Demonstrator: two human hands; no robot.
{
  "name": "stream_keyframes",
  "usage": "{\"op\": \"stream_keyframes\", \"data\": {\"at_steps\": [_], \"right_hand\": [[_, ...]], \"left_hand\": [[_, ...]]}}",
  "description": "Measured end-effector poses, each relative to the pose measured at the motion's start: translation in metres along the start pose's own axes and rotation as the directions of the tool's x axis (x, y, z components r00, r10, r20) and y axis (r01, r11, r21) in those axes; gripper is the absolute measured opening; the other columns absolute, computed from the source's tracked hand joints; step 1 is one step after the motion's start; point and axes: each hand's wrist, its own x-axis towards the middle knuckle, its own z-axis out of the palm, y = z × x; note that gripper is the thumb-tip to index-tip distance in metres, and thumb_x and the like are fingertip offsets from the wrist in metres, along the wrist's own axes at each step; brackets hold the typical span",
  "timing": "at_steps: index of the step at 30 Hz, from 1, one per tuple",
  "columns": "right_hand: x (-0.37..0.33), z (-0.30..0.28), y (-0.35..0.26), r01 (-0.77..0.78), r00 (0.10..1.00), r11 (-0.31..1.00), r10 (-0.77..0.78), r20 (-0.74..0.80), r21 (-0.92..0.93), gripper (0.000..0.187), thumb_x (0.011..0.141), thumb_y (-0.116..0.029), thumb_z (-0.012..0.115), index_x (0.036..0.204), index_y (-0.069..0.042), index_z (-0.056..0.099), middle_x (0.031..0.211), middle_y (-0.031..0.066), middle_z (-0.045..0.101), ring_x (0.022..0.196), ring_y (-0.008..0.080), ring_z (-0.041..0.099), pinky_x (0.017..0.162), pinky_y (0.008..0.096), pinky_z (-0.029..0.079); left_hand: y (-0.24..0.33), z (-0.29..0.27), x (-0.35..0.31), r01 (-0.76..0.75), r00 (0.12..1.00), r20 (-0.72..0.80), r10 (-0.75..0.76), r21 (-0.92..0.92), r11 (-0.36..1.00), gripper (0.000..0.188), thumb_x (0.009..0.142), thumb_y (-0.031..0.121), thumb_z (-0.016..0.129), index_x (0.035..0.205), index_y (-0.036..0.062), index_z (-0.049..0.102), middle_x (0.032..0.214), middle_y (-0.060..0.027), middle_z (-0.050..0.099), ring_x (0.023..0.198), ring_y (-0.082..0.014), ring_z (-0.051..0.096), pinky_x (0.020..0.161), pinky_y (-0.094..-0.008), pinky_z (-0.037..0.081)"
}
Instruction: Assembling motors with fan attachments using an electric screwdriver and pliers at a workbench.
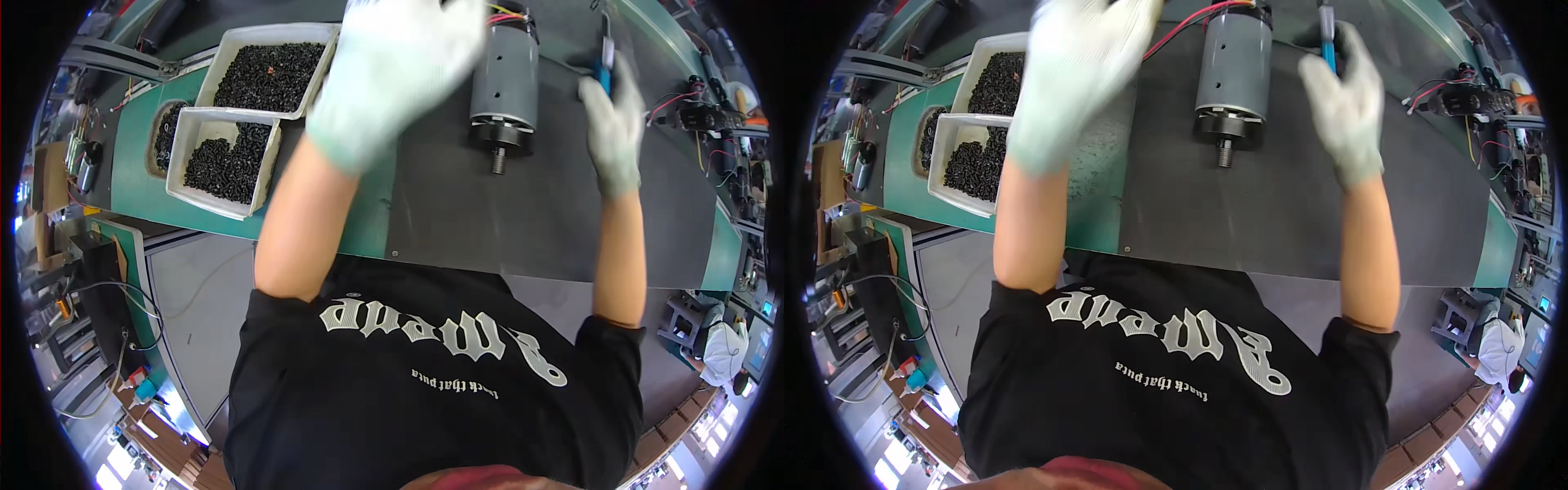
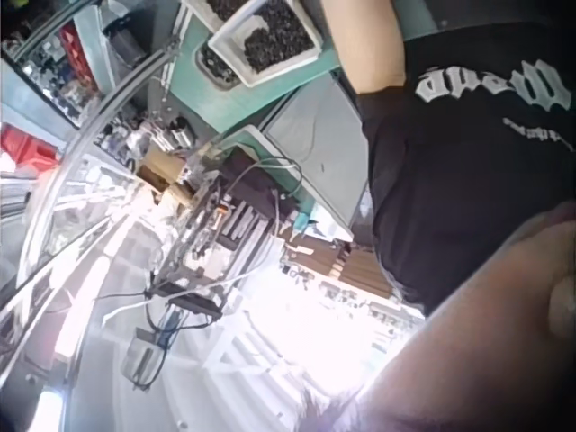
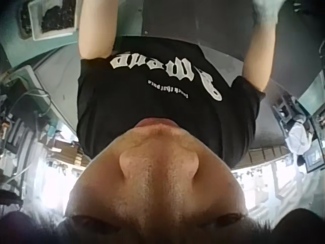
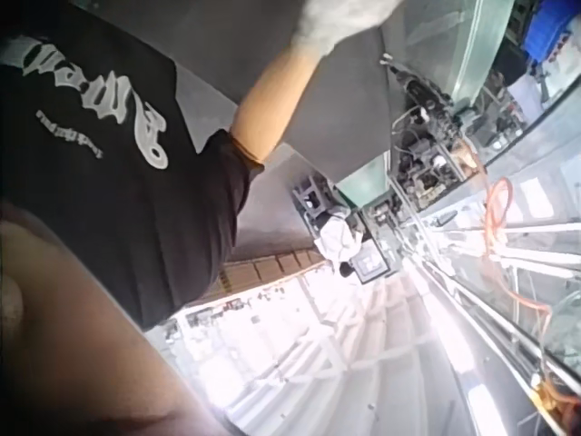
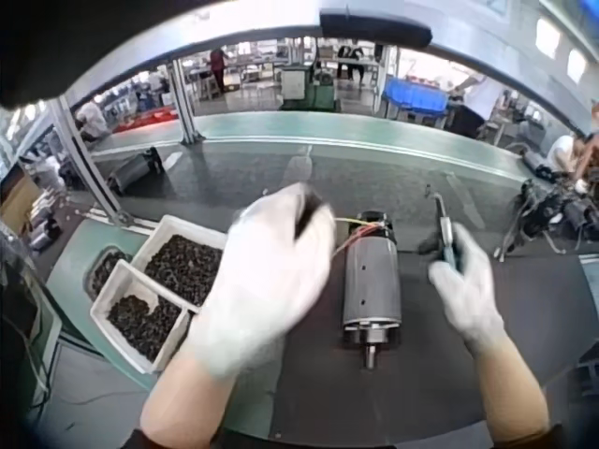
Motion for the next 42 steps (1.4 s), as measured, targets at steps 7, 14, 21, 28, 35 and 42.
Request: {"op": "stream_keyframes", "data": {"at_steps": [7,14,21,28,35,42], "right_hand": [[0.013,0.041,0.079,-0.642,0.709,-0.047,0.342,0.617,0.765,0.02,0.08,-0.013,0.055,0.098,-0.005,0.061,0.083,0.0092,0.066,0.075,0.0276,0.064,0.071,0.0411,0.053],[-0.021,0.012,0.047,-0.358,0.89,-0.062,0.278,0.361,0.932,0.036,0.078,-0.019,0.055,0.112,-0.008,0.054,0.099,0.0117,0.059,0.087,0.0299,0.061,0.075,0.042,0.048],[-0.044,-0.091,-0.051,-0.378,0.905,0.795,0.21,0.37,0.475,0.056,0.065,-0.01,0.064,0.119,0.005,0.057,0.097,0.0123,0.059,0.091,0.0264,0.062,0.084,0.0336,0.049],[-0.005,-0.132,-0.114,0.343,0.861,0.881,-0.157,0.484,-0.325,0.058,0.055,0.0,0.052,0.111,0.006,0.064,0.09,0.0139,0.059,0.082,0.0237,0.061,0.077,0.0323,0.049],[-0.003,-0.118,-0.153,0.034,0.869,0.881,0.207,0.449,-0.472,0.056,0.057,-0.001,0.052,0.111,0.004,0.065,0.092,0.0156,0.059,0.08,0.0249,0.062,0.078,0.0334,0.049],[0.008,-0.122,-0.053,0.509,0.784,0.822,-0.32,0.531,-0.256,0.056,0.065,-0.011,0.058,0.12,0.001,0.063,0.111,0.0181,0.062,0.102,0.0268,0.062,0.09,0.0355,0.049]], "left_hand": [[0.011,0.132,0.012,0.729,0.669,0.665,-0.332,-0.499,0.469,0.051,0.093,0.046,0.047,0.1,-0.0012,0.066,0.099,-0.0275,0.065,0.093,-0.0379,0.064,0.079,-0.0449,0.049],[0.037,0.058,0.047,0.746,0.663,0.622,-0.416,-0.6,0.29,0.075,0.069,0.055,0.075,0.112,-0.0051,0.061,0.102,-0.0242,0.065,0.102,-0.0334,0.064,0.087,-0.0389,0.05],[0.051,-0.02,0.017,0.206,0.978,0.207,0.019,-0.977,0.055,0.093,0.052,0.024,0.089,0.128,-0.0048,0.044,0.115,-0.0167,0.059,0.106,-0.0242,0.06,0.094,-0.0352,0.047],[0.061,-0.015,0.012,0.043,0.998,0.042,-0.055,-0.999,0.005,0.087,0.048,0.023,0.093,0.117,-0.003,0.047,0.108,-0.0171,0.059,0.107,-0.0295,0.06,0.092,-0.0405,0.049],[0.068,-0.006,0.007,-0.19,0.974,-0.201,-0.102,-0.976,0.103,0.066,0.049,0.028,0.093,0.102,0.0044,0.06,0.106,-0.0167,0.058,0.092,-0.0301,0.06,0.079,-0.0395,0.05],[0.059,-0.012,0.009,-0.18,0.981,-0.193,-0.034,-0.957,0.225,0.078,0.048,0.027,0.096,0.107,-0.0034,0.053,0.089,-0.0132,0.061,0.091,-0.0274,0.061,0.081,-0.0378,0.05]]}}
